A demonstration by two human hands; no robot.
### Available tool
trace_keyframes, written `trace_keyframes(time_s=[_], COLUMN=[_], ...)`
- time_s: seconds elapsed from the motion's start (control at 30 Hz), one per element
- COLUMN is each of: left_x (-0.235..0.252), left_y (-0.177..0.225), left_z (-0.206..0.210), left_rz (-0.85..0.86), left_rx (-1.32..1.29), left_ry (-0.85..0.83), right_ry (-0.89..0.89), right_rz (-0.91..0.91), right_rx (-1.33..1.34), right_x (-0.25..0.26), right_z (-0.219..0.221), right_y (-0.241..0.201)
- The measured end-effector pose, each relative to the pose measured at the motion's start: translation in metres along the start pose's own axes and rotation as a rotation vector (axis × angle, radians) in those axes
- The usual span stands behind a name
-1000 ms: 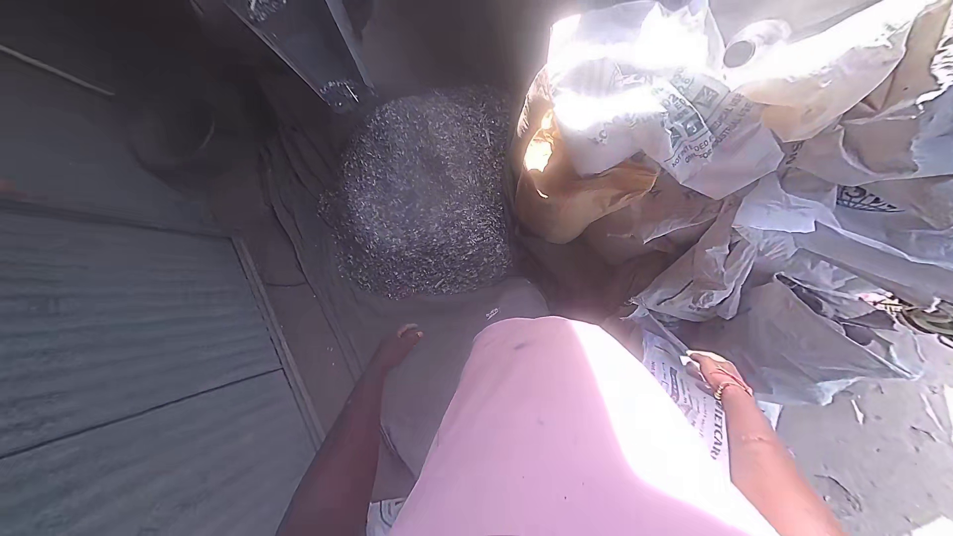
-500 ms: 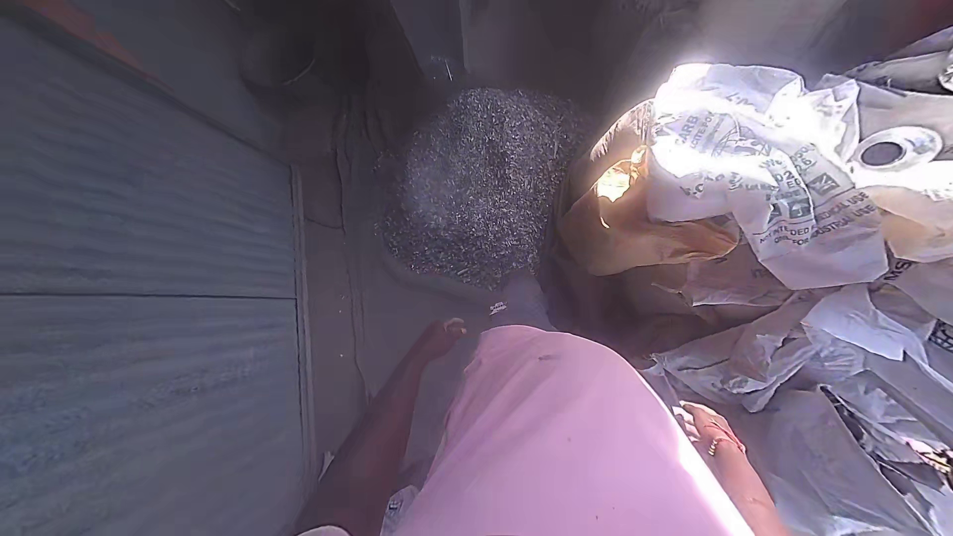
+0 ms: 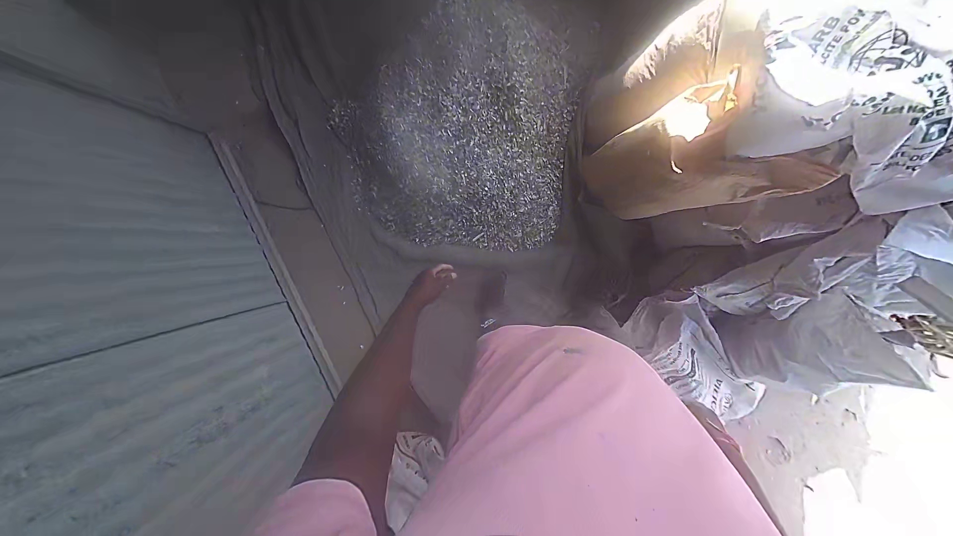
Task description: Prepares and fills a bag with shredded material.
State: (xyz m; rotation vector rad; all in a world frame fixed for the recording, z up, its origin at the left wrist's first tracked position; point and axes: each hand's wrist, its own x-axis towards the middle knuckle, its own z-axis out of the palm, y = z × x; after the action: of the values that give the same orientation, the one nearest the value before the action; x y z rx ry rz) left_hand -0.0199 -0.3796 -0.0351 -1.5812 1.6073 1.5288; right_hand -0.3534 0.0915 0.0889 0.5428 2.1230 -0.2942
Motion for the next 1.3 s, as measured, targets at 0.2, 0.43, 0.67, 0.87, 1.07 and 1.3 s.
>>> trace_keyframes(time_s=[0.2,0.43,0.67,0.87,1.07,1.3], left_x=[0.021,0.034,0.009,-0.025,-0.135,-0.223], left_y=[-0.085,-0.091,-0.027,-0.059,-0.175,-0.304], left_z=[-0.061,-0.023,0.018,0.035,0.103,0.117], left_rz=[-0.189,-0.182,0.207,0.300,0.144,-0.092], left_rx=[-0.043,0.092,0.300,0.360,0.501,0.687], left_ry=[0.072,-0.088,-0.149,-0.048,-0.100,-0.315], right_ry=[0.093,0.114,0.029,-0.034,-0.112,-0.148], right_rz=[0.112,0.105,0.050,0.022,0.229,0.382], right_rx=[0.074,0.222,0.349,0.475,0.581,0.611], right_x=[-0.024,-0.059,-0.067,-0.056,-0.055,-0.049], right_z=[0.021,0.065,0.133,0.189,0.252,0.304], right_y=[0.078,0.127,0.205,0.327,0.504,0.633])
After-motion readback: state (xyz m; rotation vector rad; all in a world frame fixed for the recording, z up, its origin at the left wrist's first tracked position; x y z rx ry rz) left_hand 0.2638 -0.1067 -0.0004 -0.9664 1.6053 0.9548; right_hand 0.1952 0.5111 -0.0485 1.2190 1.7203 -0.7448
